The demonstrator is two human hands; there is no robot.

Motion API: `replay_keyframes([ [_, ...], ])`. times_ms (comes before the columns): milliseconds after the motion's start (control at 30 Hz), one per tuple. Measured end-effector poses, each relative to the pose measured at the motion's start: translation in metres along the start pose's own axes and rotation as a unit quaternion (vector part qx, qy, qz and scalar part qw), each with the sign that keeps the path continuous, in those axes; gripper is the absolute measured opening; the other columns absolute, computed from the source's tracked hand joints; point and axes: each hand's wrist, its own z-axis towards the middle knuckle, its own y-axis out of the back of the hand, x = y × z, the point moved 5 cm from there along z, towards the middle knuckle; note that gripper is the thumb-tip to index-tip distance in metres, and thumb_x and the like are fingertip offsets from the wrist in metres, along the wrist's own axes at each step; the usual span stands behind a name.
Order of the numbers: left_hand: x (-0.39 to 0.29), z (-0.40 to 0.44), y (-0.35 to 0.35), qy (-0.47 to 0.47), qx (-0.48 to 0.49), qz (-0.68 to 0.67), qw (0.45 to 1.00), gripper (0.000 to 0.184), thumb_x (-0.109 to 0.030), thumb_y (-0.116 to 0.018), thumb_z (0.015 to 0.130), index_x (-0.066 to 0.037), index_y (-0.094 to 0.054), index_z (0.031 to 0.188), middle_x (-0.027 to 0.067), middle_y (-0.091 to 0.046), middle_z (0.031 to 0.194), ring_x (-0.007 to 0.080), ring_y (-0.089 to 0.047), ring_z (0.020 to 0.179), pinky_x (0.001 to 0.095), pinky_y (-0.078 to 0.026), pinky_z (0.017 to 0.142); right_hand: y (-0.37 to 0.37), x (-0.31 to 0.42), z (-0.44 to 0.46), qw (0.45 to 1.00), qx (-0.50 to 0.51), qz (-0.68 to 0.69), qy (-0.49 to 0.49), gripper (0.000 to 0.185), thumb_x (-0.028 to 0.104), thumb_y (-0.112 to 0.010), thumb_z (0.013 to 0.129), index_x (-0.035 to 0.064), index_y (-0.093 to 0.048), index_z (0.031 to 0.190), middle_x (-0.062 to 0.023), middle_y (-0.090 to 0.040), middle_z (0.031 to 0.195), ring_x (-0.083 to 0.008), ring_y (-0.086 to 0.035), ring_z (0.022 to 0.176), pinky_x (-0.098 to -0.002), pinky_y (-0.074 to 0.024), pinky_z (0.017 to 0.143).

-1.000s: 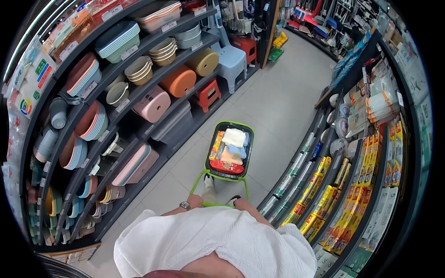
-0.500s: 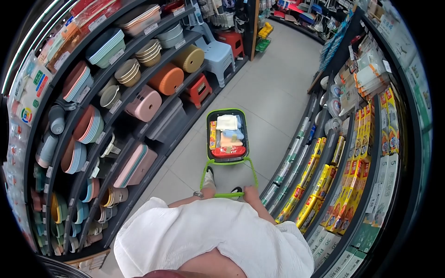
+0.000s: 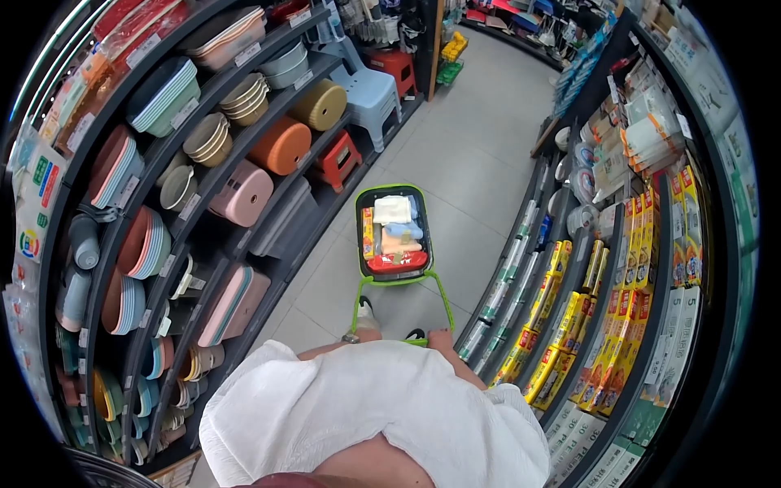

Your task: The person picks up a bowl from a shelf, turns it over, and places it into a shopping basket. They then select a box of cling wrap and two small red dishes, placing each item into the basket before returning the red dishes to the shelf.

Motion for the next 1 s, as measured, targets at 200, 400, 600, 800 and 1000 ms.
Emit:
replay_keyframes([
  [200,0.025,-0.031,0.120,0.066,0.017,0.047,0.997,0.022,-0.025,-0.060,0.083,-0.008,-0.075,0.082,0.0186,-0.072,0.088,0.0374,-0.071,0.082,0.0512,-0.056,0.065,0.010,0.019,0.069,0.999,-0.038,0.017,0.008,0.014,0.023,-0.069,0.072,0.0092,-0.070,0.076,-0.0145,-0.067,0.068,-0.0346,-0.068,0.070,-0.0490,-0.0480,0.077],
  [400,0.073,-0.030,0.209,0.094,-0.138,0.047,0.985,0.019,-0.021,-0.064,0.079,-0.005,-0.074,0.081,0.0184,-0.071,0.082,0.0377,-0.068,0.082,0.0512,-0.051,0.075,0.079,0.046,0.150,0.994,-0.105,0.037,-0.007,0.011,0.016,-0.067,0.070,0.0074,-0.070,0.077,-0.0164,-0.070,0.076,-0.0378,-0.069,0.075,-0.0508,-0.0508,0.075],
  [600,0.146,-0.035,0.286,0.217,-0.280,0.088,0.931,0.017,-0.020,-0.063,0.080,-0.007,-0.074,0.083,0.0202,-0.069,0.092,0.0378,-0.061,0.107,0.0527,-0.041,0.096,0.127,0.085,0.243,0.997,-0.049,0.064,-0.006,0.021,0.023,-0.065,0.074,0.0063,-0.070,0.084,-0.0183,-0.071,0.086,-0.0388,-0.069,0.084,-0.0503,-0.0534,0.082],
  [800,0.209,-0.068,0.346,0.300,-0.386,0.087,0.868,0.022,-0.012,-0.063,0.080,-0.001,-0.069,0.098,0.0322,-0.050,0.123,0.0459,-0.047,0.123,0.0557,-0.039,0.102,0.170,0.157,0.295,0.993,0.066,0.096,0.005,0.035,0.032,-0.068,0.078,0.0065,-0.071,0.102,-0.0191,-0.071,0.105,-0.0362,-0.068,0.100,-0.0487,-0.0527,0.087],
  [1000,0.250,-0.062,0.379,0.355,-0.357,-0.022,0.864,0.029,-0.004,-0.064,0.080,0.002,-0.064,0.109,0.0318,-0.041,0.138,0.0492,-0.047,0.124,0.0510,-0.044,0.101,0.195,0.177,0.337,0.973,0.086,0.191,0.092,0.049,0.043,-0.068,0.080,-0.0007,-0.069,0.103,-0.0246,-0.070,0.101,-0.0394,-0.067,0.096,-0.0449,-0.0534,0.088],
])
